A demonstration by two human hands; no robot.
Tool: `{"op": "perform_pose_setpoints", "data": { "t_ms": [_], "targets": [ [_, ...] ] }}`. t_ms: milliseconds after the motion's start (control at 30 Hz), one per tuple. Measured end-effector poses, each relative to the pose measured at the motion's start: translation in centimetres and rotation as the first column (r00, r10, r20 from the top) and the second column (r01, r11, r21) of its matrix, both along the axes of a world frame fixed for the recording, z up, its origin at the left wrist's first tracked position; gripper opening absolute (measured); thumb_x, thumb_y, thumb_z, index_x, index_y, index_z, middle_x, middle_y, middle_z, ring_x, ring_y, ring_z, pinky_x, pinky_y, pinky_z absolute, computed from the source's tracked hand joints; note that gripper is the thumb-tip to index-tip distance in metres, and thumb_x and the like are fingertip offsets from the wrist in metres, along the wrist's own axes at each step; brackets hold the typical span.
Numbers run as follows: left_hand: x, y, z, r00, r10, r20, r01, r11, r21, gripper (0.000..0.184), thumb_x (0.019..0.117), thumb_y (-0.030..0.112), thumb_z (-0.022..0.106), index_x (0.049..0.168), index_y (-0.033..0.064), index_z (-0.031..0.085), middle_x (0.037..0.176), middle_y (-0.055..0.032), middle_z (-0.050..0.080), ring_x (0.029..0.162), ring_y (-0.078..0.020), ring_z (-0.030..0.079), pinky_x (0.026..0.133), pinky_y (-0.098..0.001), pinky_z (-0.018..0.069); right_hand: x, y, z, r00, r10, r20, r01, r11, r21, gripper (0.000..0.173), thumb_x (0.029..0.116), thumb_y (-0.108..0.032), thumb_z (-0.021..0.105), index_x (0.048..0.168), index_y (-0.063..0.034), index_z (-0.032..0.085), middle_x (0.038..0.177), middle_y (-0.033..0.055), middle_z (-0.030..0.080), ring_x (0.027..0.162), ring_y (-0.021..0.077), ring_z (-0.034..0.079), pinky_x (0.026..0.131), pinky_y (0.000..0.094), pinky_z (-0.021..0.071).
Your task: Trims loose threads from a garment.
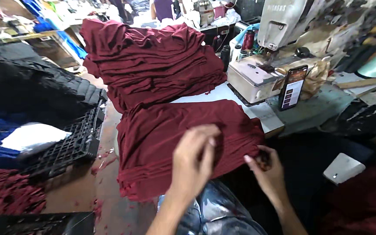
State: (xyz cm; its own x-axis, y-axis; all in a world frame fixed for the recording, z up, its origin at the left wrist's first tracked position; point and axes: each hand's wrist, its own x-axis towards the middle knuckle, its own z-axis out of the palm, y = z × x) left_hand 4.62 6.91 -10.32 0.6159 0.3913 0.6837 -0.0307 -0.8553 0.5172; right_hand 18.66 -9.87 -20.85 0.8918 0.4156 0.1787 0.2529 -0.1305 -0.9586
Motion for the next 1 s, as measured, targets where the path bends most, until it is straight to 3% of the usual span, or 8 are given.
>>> {"op": "perform_pose_setpoints", "data": {
  "t_ms": [100,200,300,433,533,700,800,1000],
  "targets": [
    [2.9,2.8,-1.0,0.949,0.294,-0.114,-0.290,0.956,0.050,0.046,0.1047,0.027,0.048,0.144,0.0042,0.055,0.152,-0.0152,0.049,0.140,-0.0310,0.047,0.113,-0.0527,0.0393,-1.4,1.8,-2.1,0.996,-0.016,-0.088,0.018,1.000,0.021,0.011,0.0902,-0.007,0.065,0.097,0.0019,0.064,0.064,-0.0055,0.060,0.053,-0.0009,0.055,0.054,0.0169,0.0485],
    [4.2,-0.3,-7.1,0.898,0.193,-0.396,-0.111,0.969,0.220,0.065,0.1041,0.050,0.045,0.158,0.0145,0.041,0.166,-0.0200,0.027,0.154,-0.0394,0.022,0.120,-0.0699,0.0173,-0.6,0.8,-4.0,0.936,-0.056,-0.348,0.101,0.989,0.112,0.015,0.1019,-0.005,0.051,0.095,0.0020,0.062,0.058,-0.0054,0.058,0.043,-0.0009,0.045,0.042,0.0157,0.0379],
    [0.8,-4.0,-13.2,0.877,0.049,-0.478,0.191,0.877,0.441,0.049,0.0992,0.037,0.058,0.146,0.0231,0.058,0.160,-0.0053,0.044,0.148,-0.0263,0.040,0.114,-0.0635,0.0320,1.7,-2.4,-7.2,0.756,-0.195,-0.625,0.273,0.962,0.031,0.025,0.1102,-0.013,0.041,0.109,0.0044,0.058,0.058,-0.0051,0.053,0.039,-0.0005,0.038,0.036,0.0157,0.0329],
    [-3.2,-3.3,-15.6,0.285,-0.300,-0.911,0.268,0.937,-0.225,0.047,0.1115,0.029,0.035,0.148,0.0057,0.052,0.158,-0.0172,0.043,0.148,-0.0339,0.037,0.122,-0.0525,0.0268,4.5,-4.7,-9.3,0.670,-0.348,-0.656,0.410,0.910,-0.063,0.040,0.1134,-0.025,0.034,0.111,0.0052,0.060,0.058,-0.0031,0.053,0.038,0.0015,0.038,0.036,0.0175,0.0334],
    [-3.5,-5.0,-10.8,0.454,-0.463,-0.761,0.382,0.873,-0.303,0.020,0.1010,0.009,0.057,0.109,-0.0028,0.072,0.111,-0.0242,0.070,0.101,-0.0429,0.069,0.086,-0.0592,0.0549,5.0,-3.6,-6.3,0.770,-0.368,-0.521,0.441,0.898,0.018,0.037,0.1128,-0.023,0.036,0.112,0.0044,0.060,0.057,-0.0046,0.055,0.037,0.0006,0.040,0.036,0.0170,0.0337],
    [-0.6,-5.7,-2.8,0.976,-0.219,-0.014,0.219,0.976,-0.003,0.019,0.1001,0.018,0.062,0.109,0.0058,0.074,0.108,-0.0082,0.074,0.100,-0.0174,0.070,0.087,-0.0311,0.0583,5.7,0.8,1.3,0.955,-0.295,0.009,0.277,0.906,0.320,0.017,0.1018,-0.009,0.053,0.106,0.0052,0.061,0.066,-0.0098,0.056,0.050,-0.0047,0.049,0.047,0.0131,0.0432],
    [1.6,-0.9,-2.8,0.992,0.062,-0.108,-0.086,0.968,-0.236,0.064,0.0802,0.034,0.086,0.135,0.0100,0.063,0.124,-0.0121,0.061,0.108,-0.0272,0.062,0.088,-0.0445,0.0562,4.0,3.6,5.4,0.956,-0.193,0.222,0.115,0.940,0.321,0.016,0.0984,-0.012,0.060,0.107,0.0015,0.062,0.076,-0.0103,0.060,0.060,-0.0061,0.056,0.055,0.0135,0.0496],
    [1.0,-3.3,-10.0,1.000,0.022,0.002,-0.022,0.995,-0.102,0.012,0.0964,0.011,0.064,0.092,0.0043,0.074,0.091,-0.0090,0.071,0.091,-0.0233,0.068,0.087,-0.0343,0.0562,3.6,7.1,5.8,0.926,0.101,0.365,-0.119,0.992,0.029,0.019,0.0969,-0.015,0.061,0.101,0.0034,0.066,0.073,-0.0022,0.060,0.059,-0.0019,0.055,0.057,0.0175,0.0484]
  ]
}}
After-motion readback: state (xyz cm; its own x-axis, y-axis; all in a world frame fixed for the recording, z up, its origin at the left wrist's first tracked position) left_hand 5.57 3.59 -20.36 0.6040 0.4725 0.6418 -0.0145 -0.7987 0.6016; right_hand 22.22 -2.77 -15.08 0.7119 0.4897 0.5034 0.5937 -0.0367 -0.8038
